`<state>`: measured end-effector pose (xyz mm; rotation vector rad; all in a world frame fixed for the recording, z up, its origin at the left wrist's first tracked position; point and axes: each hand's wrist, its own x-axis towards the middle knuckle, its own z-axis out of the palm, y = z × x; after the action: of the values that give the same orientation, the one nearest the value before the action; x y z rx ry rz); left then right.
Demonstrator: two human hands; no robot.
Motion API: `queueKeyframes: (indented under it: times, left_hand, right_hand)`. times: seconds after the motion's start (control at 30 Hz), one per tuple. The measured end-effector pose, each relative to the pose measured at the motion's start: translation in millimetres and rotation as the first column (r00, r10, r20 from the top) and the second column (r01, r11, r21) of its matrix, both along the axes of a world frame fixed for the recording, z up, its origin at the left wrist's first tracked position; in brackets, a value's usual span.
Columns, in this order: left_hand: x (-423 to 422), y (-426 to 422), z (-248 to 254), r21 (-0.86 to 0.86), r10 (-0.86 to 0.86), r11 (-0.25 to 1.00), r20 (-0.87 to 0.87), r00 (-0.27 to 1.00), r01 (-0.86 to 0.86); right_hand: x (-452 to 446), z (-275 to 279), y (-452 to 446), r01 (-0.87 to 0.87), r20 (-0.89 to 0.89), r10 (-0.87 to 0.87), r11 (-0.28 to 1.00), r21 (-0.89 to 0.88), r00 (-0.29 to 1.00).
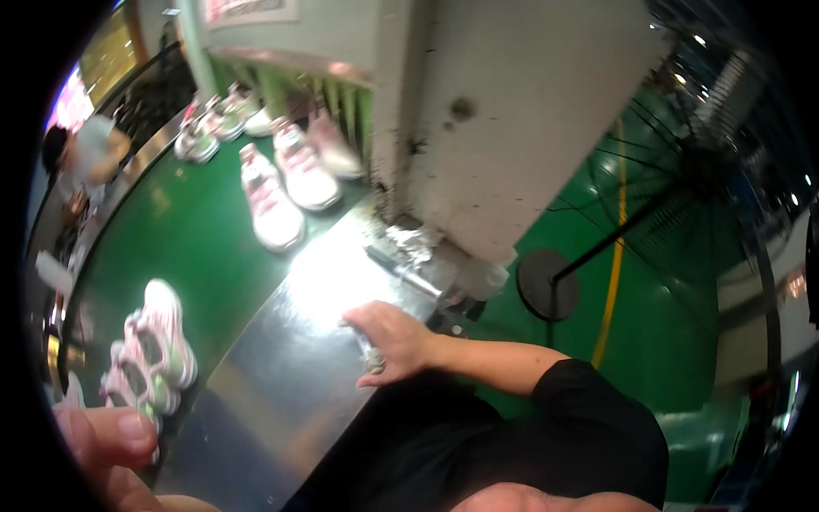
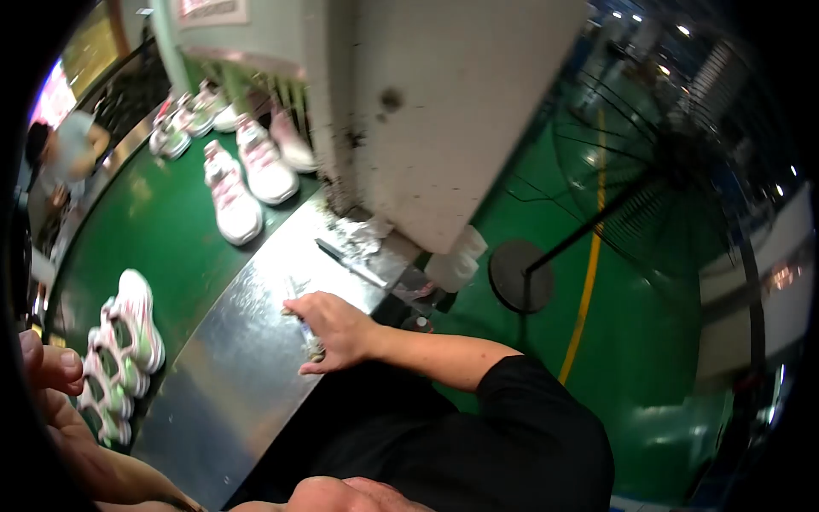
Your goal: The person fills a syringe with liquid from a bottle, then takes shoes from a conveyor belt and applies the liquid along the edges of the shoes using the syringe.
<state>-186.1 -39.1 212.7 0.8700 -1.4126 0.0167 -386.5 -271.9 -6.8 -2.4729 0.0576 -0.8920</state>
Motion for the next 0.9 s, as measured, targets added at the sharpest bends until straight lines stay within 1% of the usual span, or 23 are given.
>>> queueKeyframes:
  times: [0.07, 0.13, 0.2, 0.23, 0.27, 0.3, 0.33, 0.37, 0.4, 0.43, 0.53, 0.63, 0.7, 0.77, 0.8, 0.9]
  left_hand:
    - [-2.4, -11.9, -2.6, -0.019, -0.074, 0.997, -0.036, 0.997, 0.074]
    - [-8.4, -10.7, -7.5, -0.066, -0.144, 0.988, -0.065, 0.987, 0.14]
    - [-20.7, -2.2, -7.5, -0.102, -0.198, 0.977, -0.08, 0.977, 0.189]
    - [-26.9, 1.3, -6.8, -0.13, -0.237, 0.966, -0.09, 0.967, 0.224]
    - [-29.9, 4.4, -5.2, -0.167, -0.28, 0.951, -0.097, 0.955, 0.262]
    - [-31.5, 6.1, -3.1, -0.203, -0.322, 0.933, -0.099, 0.941, 0.298]
    - [-31.0, 11.1, -4.0, -0.239, -0.355, 0.915, -0.09, 0.931, 0.325]
    - [-30.6, 17.7, -3.3, -0.269, -0.363, 0.904, -0.076, 0.929, 0.332]
    - [-31.4, 22.2, -2.0, -0.287, -0.368, 0.897, -0.066, 0.928, 0.335]
    - [-32.3, 25.4, 2.1, -0.303, -0.366, 0.892, -0.05, 0.929, 0.335]
    - [-34.6, 43.0, 8.4, -0.329, -0.316, 0.897, -0.014, 0.949, 0.294]
    - [-32.4, 64.7, 12.7, -0.336, -0.256, 0.911, -0.008, 0.967, 0.238]
    - [-25.1, 74.8, 13.2, -0.335, -0.223, 0.92, -0.023, 0.975, 0.202]
    - [-21.5, 82.9, 7.4, -0.323, -0.218, 0.925, -0.025, 0.976, 0.199]
    - [-20.0, 84.6, 3.4, -0.322, -0.218, 0.925, -0.015, 0.976, 0.202]
    - [-15.3, 89.0, -5.8, -0.304, -0.232, 0.927, -0.004, 0.973, 0.219]
  right_hand:
    - [-1.5, 3.9, 2.3, 0.01, -0.065, -0.008, 0.999, 0.042, 0.998]
    - [-6.4, 3.7, -2.6, 0.049, -0.038, -0.051, 0.998, -0.039, 0.998]
    - [0.0, -5.1, 1.2, 0.025, 0.031, -0.023, 0.998, -0.059, 0.999]
    - [-2.0, 2.9, 0.2, 0.021, 0.015, -0.02, 0.996, -0.081, 1.0]
    - [-4.5, -4.9, -1.8, 0.026, 0.006, -0.026, 0.998, -0.063, 1.0]
    - [0.4, -6.7, -2.8, 0.013, 0.008, -0.012, 0.994, -0.11, 1.0]
    - [2.9, -8.5, -3.3, 0.003, -0.028, -0.006, 0.995, -0.097, 1.0]
    - [4.9, -16.2, 0.5, -0.013, -0.001, 0.013, 0.999, -0.047, 1.0]
    - [1.4, -25.4, -2.2, -0.015, -0.084, 0.017, 0.999, 0.032, 0.996]
    - [0.7, -21.7, -3.3, -0.009, -0.085, 0.013, 0.999, 0.041, 0.996]
    - [0.5, -20.3, -4.0, 0.014, -0.061, -0.017, 0.999, -0.036, 0.998]
    - [0.5, -22.3, -1.1, 0.018, -0.036, -0.018, 1.0, -0.003, 0.999]
    - [-1.1, -20.8, 0.5, 0.037, -0.079, -0.035, 0.999, 0.017, 0.996]
    - [-0.8, -20.8, -0.1, 0.046, -0.092, -0.044, 0.999, 0.026, 0.995]
    - [-2.0, -30.6, -4.8, 0.019, -0.05, -0.019, 1.0, 0.009, 0.999]
    - [-1.0, -25.7, -3.6, 0.025, -0.054, -0.027, 0.999, -0.038, 0.998]
